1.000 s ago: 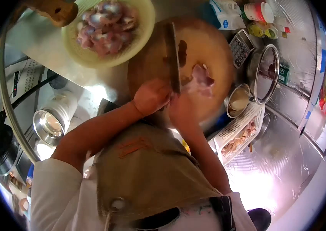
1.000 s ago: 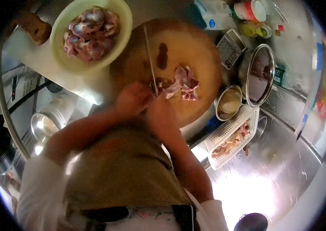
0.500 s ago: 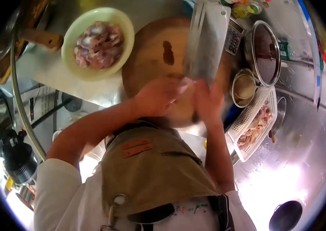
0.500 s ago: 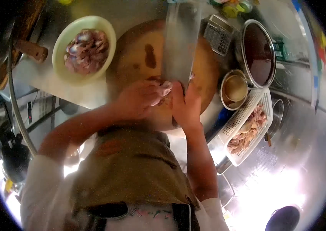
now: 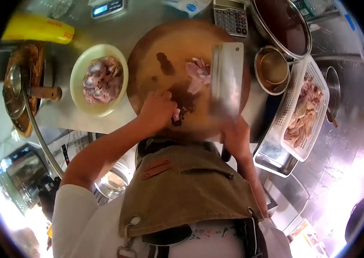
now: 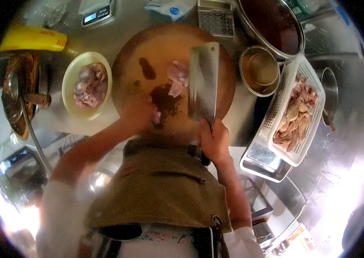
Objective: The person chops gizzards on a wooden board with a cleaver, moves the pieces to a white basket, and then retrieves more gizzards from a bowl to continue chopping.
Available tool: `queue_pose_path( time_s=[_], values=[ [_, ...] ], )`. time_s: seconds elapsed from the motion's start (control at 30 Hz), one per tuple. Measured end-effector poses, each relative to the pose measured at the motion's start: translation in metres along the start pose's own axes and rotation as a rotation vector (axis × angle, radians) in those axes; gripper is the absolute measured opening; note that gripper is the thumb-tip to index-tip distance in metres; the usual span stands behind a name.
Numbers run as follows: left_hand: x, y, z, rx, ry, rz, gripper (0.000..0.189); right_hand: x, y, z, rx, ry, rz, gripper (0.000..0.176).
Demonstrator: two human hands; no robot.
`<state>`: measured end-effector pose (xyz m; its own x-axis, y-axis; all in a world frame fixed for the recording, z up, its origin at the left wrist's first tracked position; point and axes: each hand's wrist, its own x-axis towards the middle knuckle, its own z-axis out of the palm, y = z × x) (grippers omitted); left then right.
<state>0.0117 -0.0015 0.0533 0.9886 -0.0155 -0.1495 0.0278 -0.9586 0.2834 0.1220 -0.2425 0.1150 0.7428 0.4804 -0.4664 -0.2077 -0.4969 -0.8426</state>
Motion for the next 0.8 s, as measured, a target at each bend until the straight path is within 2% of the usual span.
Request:
queue_pose_path(
  time_s=[0.1, 0.2, 0.27, 0.33, 0.37, 0.47, 0.5, 0.57, 0.63, 0.67, 0.73, 0.77, 0.8],
  values=[
    [0.005, 0.010, -0.019, -0.217, -0.029, 0.116, 0.021, -0.001, -0.003, -0.005, -0.052, 0.003, 0.005, 0.017],
    [0.008, 0.025, -0.001, -0.943, -0.049, -0.329, 0.030, 0.001, 0.000, -0.009, -0.132, -0.002, 0.006, 0.017],
    [0.008, 0.015, 0.051, -1.126, 0.044, -0.553, 0.033, 0.005, 0.000, -0.007, -0.204, -0.005, -0.042, 0.017],
    [0.004, 0.009, 0.053, -1.027, 0.021, -0.696, 0.034, 0.010, -0.007, -0.001, -0.229, -0.047, -0.059, 0.018],
    [-0.002, 0.004, 0.052, -0.837, -0.054, -0.717, 0.034, 0.013, -0.009, 0.004, -0.240, -0.069, -0.066, 0.018],
    [-0.015, 0.007, 0.006, -0.517, -0.264, -0.773, 0.030, 0.023, -0.002, 0.020, -0.495, -0.089, -0.369, 0.019],
    [-0.017, 0.007, -0.004, -0.449, -0.327, -0.784, 0.029, 0.027, -0.003, 0.026, -0.501, -0.109, -0.349, 0.019],
    [-0.020, 0.009, -0.005, -0.340, 0.140, -0.613, 0.024, 0.031, -0.006, 0.041, -0.518, -0.140, -0.306, 0.021],
    [-0.021, 0.003, 0.004, -0.527, 0.257, -0.470, 0.025, 0.034, -0.011, 0.052, -0.575, -0.145, -0.353, 0.021],
    [-0.020, -0.006, 0.019, -0.772, 0.140, -0.413, 0.030, 0.034, -0.014, 0.056, -0.589, -0.145, -0.372, 0.021],
    [-0.014, -0.015, 0.023, -0.976, 0.010, -0.343, 0.032, 0.034, -0.020, 0.064, -0.600, -0.138, -0.409, 0.021],
    [-0.010, -0.018, 0.023, -0.937, -0.001, -0.336, 0.030, 0.035, -0.022, 0.065, -0.614, -0.135, -0.416, 0.021],
    [-0.006, -0.018, 0.023, -0.881, 0.069, -0.304, 0.029, 0.037, -0.024, 0.066, -0.628, -0.133, -0.422, 0.021]
  ],
)
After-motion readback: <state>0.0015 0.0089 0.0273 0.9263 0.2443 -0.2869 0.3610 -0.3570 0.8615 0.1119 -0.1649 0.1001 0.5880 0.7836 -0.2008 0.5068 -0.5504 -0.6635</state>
